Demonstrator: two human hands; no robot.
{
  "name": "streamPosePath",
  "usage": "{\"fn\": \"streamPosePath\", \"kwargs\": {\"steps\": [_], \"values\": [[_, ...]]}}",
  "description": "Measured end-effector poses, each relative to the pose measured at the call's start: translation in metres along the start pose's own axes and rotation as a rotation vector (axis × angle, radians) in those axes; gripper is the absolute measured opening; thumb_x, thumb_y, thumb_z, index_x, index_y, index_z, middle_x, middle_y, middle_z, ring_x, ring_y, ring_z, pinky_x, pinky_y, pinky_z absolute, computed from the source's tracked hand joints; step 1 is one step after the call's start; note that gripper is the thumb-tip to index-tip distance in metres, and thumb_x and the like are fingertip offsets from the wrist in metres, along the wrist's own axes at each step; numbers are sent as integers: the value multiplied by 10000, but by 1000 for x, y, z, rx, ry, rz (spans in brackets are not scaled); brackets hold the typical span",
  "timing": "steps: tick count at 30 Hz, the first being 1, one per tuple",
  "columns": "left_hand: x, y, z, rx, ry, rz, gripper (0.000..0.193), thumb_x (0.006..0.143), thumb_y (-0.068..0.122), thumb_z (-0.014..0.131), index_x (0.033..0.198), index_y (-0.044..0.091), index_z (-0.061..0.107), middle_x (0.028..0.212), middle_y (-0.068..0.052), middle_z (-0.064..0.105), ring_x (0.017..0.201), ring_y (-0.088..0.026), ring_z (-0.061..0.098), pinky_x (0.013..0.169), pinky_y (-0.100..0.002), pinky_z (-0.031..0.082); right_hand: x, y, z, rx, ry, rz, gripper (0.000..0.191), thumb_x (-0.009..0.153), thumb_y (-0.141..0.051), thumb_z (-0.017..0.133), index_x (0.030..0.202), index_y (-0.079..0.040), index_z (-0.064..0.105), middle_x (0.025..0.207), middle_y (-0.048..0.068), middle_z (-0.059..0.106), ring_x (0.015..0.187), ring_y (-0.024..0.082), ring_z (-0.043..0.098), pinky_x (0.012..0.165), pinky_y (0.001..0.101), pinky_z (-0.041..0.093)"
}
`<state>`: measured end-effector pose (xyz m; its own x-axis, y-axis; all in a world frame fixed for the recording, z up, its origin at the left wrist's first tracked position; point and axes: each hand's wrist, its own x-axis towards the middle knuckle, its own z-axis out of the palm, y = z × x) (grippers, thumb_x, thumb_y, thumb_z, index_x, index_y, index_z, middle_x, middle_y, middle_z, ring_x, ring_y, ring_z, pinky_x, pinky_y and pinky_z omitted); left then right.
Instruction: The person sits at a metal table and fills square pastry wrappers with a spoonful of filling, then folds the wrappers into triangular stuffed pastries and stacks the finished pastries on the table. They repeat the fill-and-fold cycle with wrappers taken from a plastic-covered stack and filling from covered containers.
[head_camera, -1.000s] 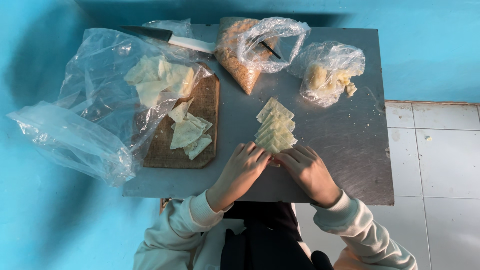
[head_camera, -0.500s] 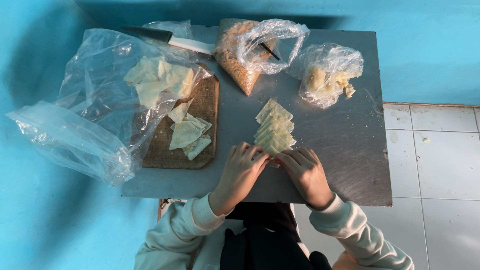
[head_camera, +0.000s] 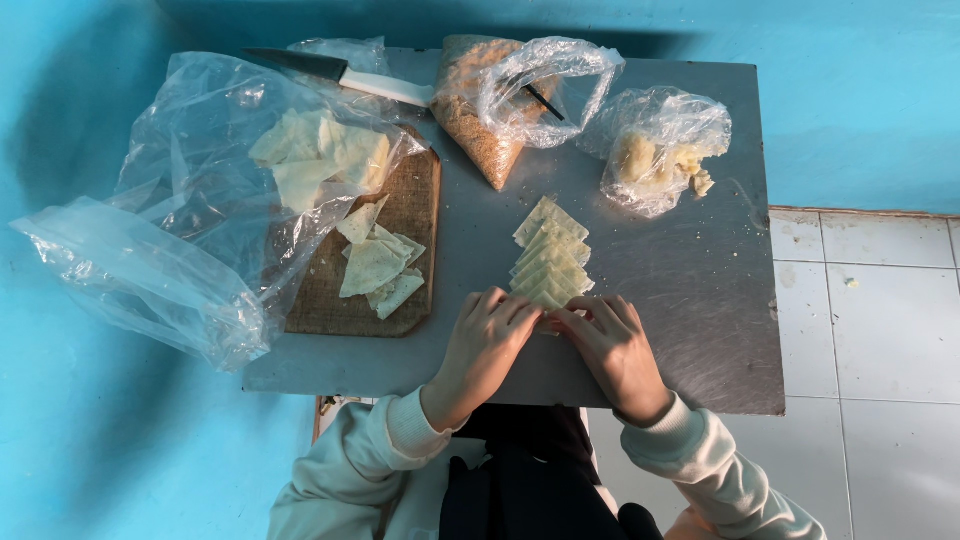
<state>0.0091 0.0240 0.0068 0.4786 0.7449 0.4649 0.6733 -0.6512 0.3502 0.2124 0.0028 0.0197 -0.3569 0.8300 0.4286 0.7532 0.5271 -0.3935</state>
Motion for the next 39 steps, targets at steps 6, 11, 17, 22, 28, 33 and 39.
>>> {"fn": "streamPosePath", "kwargs": {"steps": [6, 11, 17, 22, 28, 33, 39], "values": [[-3, -1, 1, -24, 24, 7, 202, 873, 145, 777, 1050, 79, 703, 1053, -14, 694, 968, -208, 608, 860, -361, 465, 0, -1, 0, 12, 0, 6, 309, 831, -75, 745, 1140, -70, 726, 1083, 70, 695, 1010, 265, 639, 913, 396, 513], [-2, -2, 3, -17, -5, -3, 198, 887, 149, 786, 1056, 80, 711, 1019, -1, 682, 969, -203, 600, 862, -362, 463, 3, 1, -2, 27, -29, -5, 278, 830, -74, 748, 1107, -70, 722, 1086, 67, 695, 1016, 265, 638, 917, 383, 521], [-3, -3, 4, 1, -2, 1, 219, 858, 142, 789, 1054, 75, 717, 1059, -16, 668, 999, -203, 589, 892, -364, 469, 5, 3, -2, 8, -29, -45, 268, 826, -87, 763, 1088, -46, 721, 1082, 83, 695, 1000, 269, 638, 902, 377, 527], [-2, -4, 5, 11, 7, 1, 196, 867, 156, 784, 1035, 79, 717, 1067, -27, 659, 1013, -208, 585, 898, -366, 468, 5, 3, -1, 43, -26, 31, 268, 822, -93, 787, 1074, -25, 726, 1015, 52, 722, 957, 256, 657, 876, 385, 525], [1, -7, 7, 7, -38, -19, 166, 883, 179, 769, 1020, 96, 727, 1002, -12, 648, 1002, -212, 575, 901, -367, 463, 6, 1, -1, 16, 25, 12, 214, 803, -113, 789, 1004, -63, 734, 1015, 58, 738, 937, 253, 658, 862, 383, 516], [4, -9, 6, -21, -57, -29, 167, 883, 189, 767, 1012, 91, 726, 988, -7, 649, 991, -214, 569, 895, -371, 458, 8, 5, 0, -14, -8, -31, 220, 823, -131, 787, 1025, -65, 729, 1039, 53, 718, 969, 256, 652, 888, 388, 514], [8, -8, 0, -56, -87, -42, 157, 893, 180, 761, 1012, 85, 722, 961, -15, 636, 971, -220, 564, 876, -381, 443, 11, 6, -2, -53, -27, -85, 223, 836, -166, 795, 1017, -54, 728, 1024, 63, 708, 957, 258, 640, 874, 397, 508]]}}
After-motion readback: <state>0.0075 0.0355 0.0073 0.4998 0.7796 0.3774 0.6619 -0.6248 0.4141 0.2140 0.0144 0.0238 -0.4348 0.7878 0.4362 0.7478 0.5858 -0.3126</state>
